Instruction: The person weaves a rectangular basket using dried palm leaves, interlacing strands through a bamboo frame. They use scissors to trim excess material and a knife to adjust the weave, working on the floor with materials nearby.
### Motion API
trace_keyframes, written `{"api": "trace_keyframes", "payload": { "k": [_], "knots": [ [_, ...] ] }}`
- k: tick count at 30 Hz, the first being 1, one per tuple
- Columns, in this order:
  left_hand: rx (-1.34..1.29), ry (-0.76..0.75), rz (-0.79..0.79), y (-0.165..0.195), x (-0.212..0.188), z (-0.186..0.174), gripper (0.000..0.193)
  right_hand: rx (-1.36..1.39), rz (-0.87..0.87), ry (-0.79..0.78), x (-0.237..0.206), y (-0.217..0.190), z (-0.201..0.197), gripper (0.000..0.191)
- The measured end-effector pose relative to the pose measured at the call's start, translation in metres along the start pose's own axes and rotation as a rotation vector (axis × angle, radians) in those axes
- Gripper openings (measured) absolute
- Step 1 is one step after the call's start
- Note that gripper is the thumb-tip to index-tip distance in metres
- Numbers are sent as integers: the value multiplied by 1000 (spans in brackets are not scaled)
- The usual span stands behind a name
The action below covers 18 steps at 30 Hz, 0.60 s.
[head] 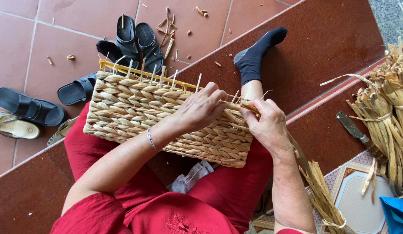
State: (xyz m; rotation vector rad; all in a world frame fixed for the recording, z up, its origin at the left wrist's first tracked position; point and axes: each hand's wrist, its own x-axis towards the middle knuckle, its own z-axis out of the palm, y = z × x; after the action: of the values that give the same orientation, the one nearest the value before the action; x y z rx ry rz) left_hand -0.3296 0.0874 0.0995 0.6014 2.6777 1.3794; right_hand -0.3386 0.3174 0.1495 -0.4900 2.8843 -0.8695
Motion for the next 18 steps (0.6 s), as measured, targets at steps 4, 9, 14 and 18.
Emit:
{"api": "trace_keyframes", "payload": {
  "k": [4,9,14,18],
  "knots": [
    [113,-8,232,-11,-14,-1,16,-138,-41,161,1,7,19,41],
    [115,-8,162,-18,-17,3,15,-185,-90,191,-11,14,31,39],
    [130,19,-53,-17,7,18,23,56,-2,78,-35,12,29,29],
    [390,168,149,-10,14,24,30,194,32,79,-37,9,21,19]
  ]
}}
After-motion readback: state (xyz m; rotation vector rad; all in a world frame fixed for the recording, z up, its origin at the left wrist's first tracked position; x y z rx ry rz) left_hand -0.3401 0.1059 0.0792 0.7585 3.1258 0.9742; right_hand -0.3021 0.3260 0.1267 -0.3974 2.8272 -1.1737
